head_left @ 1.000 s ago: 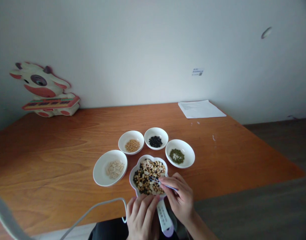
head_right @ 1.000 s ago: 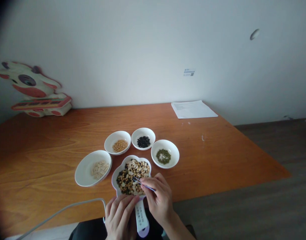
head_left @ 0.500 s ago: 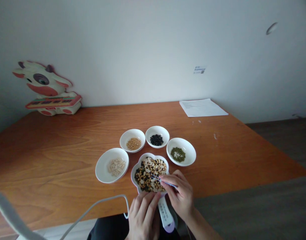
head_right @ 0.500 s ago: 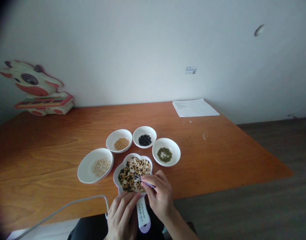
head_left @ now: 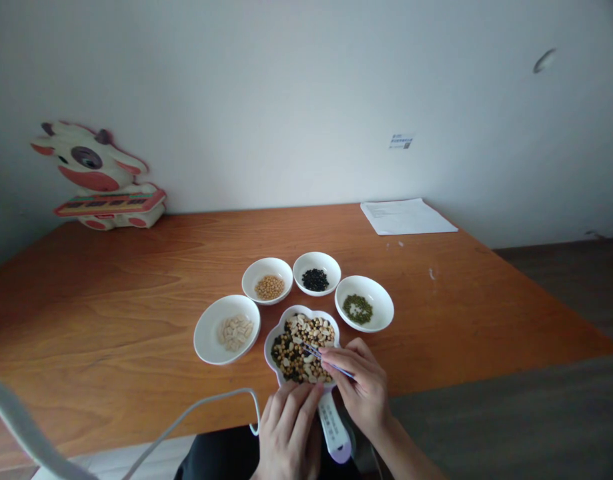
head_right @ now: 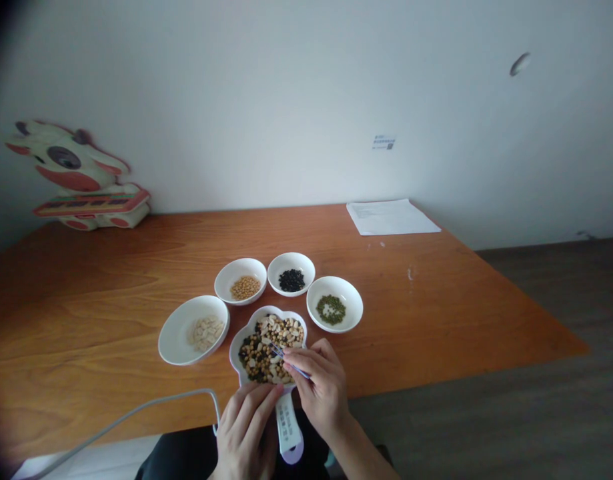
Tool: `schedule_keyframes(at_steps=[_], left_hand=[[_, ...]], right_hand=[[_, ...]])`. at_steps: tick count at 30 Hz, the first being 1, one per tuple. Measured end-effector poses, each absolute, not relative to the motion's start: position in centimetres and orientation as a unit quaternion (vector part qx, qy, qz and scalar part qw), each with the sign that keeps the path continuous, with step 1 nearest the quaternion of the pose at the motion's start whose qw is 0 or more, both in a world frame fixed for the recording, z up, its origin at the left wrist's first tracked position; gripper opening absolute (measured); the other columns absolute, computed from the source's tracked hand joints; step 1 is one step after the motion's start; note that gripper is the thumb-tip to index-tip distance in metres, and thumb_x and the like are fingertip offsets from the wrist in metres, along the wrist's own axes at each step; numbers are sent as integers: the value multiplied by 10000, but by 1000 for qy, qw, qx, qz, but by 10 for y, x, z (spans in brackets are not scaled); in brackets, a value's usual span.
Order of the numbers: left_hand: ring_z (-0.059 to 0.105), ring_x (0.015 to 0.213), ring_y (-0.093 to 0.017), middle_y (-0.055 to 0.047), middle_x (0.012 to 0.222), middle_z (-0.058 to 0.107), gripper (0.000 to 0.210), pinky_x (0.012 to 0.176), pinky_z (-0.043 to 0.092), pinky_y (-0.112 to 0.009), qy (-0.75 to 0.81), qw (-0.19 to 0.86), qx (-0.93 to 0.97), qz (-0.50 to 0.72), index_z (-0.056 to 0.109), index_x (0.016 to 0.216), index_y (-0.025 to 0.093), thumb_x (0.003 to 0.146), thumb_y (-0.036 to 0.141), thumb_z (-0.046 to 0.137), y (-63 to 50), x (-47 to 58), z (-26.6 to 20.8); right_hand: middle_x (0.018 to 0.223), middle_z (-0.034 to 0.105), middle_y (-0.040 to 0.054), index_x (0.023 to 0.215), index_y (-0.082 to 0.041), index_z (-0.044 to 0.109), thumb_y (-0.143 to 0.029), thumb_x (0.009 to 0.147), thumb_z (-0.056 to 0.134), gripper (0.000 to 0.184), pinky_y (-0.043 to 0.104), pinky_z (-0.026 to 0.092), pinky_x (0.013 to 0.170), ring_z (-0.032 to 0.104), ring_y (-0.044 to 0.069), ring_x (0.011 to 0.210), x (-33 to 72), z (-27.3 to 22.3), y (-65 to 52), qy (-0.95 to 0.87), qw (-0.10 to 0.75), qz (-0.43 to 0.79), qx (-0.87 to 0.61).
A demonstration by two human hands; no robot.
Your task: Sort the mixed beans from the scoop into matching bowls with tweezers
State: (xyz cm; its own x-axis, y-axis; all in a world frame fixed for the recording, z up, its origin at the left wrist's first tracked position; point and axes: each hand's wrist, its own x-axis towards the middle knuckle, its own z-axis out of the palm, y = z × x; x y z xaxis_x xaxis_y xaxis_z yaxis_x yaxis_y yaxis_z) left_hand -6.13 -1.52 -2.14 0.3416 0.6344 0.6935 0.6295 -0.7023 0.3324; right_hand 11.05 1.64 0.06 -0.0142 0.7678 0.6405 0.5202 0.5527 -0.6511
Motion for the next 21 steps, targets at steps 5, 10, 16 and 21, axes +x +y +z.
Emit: schedule_keyframes(at_steps=[5,10,16,21], left_hand=[[602,1020,-206,-89,1077,681,409,887,477,-317,382,5,821,424,605,1228,132,856,56,452,-14,-62,-21],[602,1005,-212,-99,1071,678,406,877,477,-325,378,1,821,428,611,1223,122,851,73,456,-15,-63,-19],[601,1006,-210,-97,1077,676,418,878,475,-321,380,6,821,427,602,1238,130,853,64,455,-14,-62,-18],[590,1012,-212,-94,1081,671,393,875,472,-322,375,5,820,433,607,1230,125,870,80,456,-13,-62,-22]], right_hand=[[999,767,24,1102,-273,703,-63,866,649,320,328,556,619,620,176,742,110,1,17,-708,523,117,-460],[1007,767,18,1112,-284,706,-66,865,653,335,321,556,611,608,172,724,110,3,18,-707,524,124,-458],[1001,766,12,1141,-278,690,-44,862,653,366,312,545,603,582,168,719,110,2,18,-714,522,122,-451],[935,766,10,1173,-263,676,-36,858,657,389,297,523,575,543,161,684,109,1,18,-712,528,113,-450]])
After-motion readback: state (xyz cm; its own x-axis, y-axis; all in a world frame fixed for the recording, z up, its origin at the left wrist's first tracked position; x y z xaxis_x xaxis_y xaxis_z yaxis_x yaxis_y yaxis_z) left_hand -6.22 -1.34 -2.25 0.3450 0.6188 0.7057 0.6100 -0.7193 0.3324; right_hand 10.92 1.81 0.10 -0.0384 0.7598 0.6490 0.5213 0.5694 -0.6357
